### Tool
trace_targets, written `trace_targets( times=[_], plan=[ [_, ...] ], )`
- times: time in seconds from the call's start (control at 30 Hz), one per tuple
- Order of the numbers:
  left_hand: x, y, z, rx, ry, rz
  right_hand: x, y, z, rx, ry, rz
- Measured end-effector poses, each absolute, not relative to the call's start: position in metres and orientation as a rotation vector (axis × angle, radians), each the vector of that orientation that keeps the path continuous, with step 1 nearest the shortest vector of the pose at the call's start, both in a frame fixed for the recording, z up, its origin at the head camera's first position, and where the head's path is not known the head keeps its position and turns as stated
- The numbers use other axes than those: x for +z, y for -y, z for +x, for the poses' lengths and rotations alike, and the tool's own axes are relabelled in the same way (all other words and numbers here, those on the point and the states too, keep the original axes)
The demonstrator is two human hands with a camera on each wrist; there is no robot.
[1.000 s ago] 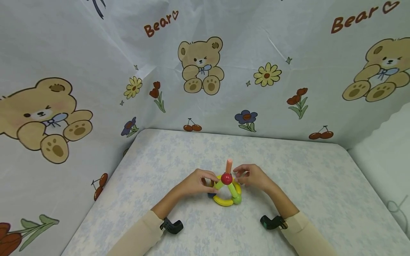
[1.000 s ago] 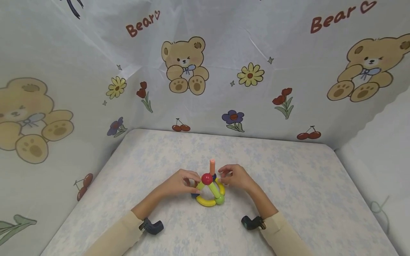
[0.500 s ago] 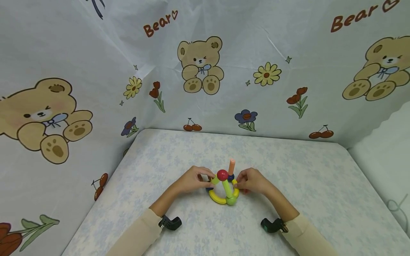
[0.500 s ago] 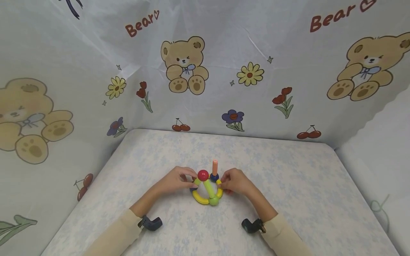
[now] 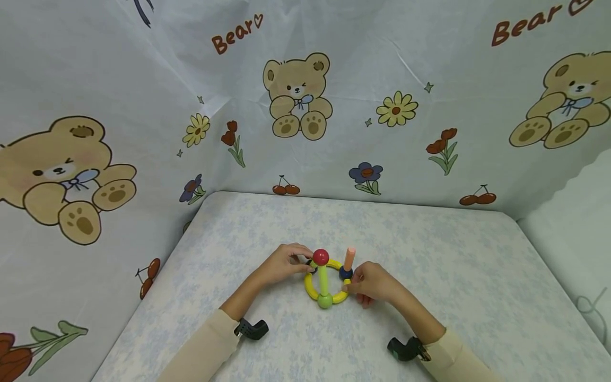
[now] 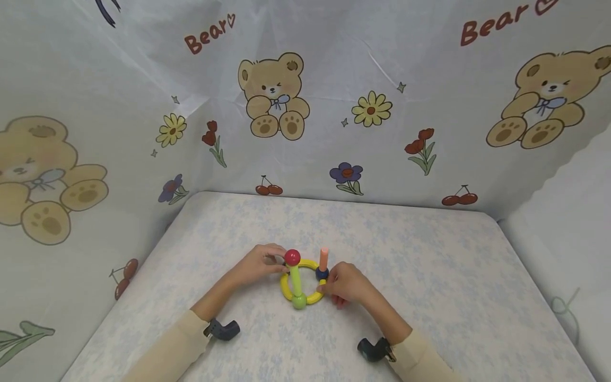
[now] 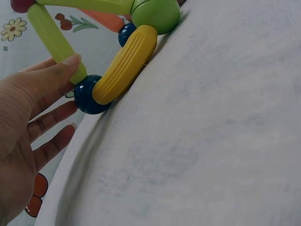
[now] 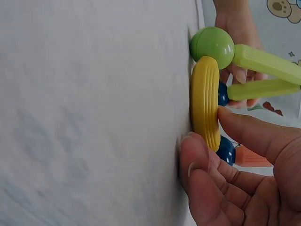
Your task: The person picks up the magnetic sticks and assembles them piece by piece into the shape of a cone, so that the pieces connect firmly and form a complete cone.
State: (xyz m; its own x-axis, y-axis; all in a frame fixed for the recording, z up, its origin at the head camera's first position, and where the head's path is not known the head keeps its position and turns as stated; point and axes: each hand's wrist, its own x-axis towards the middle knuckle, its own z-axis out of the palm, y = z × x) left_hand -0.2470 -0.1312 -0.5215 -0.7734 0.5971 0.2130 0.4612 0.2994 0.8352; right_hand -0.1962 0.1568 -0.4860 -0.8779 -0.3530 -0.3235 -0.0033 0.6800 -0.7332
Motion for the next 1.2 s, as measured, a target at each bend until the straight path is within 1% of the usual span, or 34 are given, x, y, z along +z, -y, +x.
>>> trace_targets(
  times=[0.23,0.4,0.67,0.83,1.2],
  plan=[
    [-0.513,0.139,-0.25,1.4,-2.447,0.986,-0.477,-0.17,-0.194,-1.084,-2.452,-0.394],
    [-0.495,0.148,-0.251,1.414,-2.48,0.95,-0.461,-0.186,-0.201,-1.122,-2.543,-0.423],
    [-0.468,0.141,-0.238,1.542,-2.387,1.053,-0.448,-0.192,-0.211,-1.214,-2.742,-0.585],
    [-0.47,0.131,-0.232,1.596,-2.42,1.069,-0.452,-0.183,-0.213,-1.241,-2.754,-0.669],
    [-0.47,0.121,-0.223,1.65,-2.484,1.036,-0.458,-0.169,-0.209,-1.43,-2.735,-0.73]
  ],
)
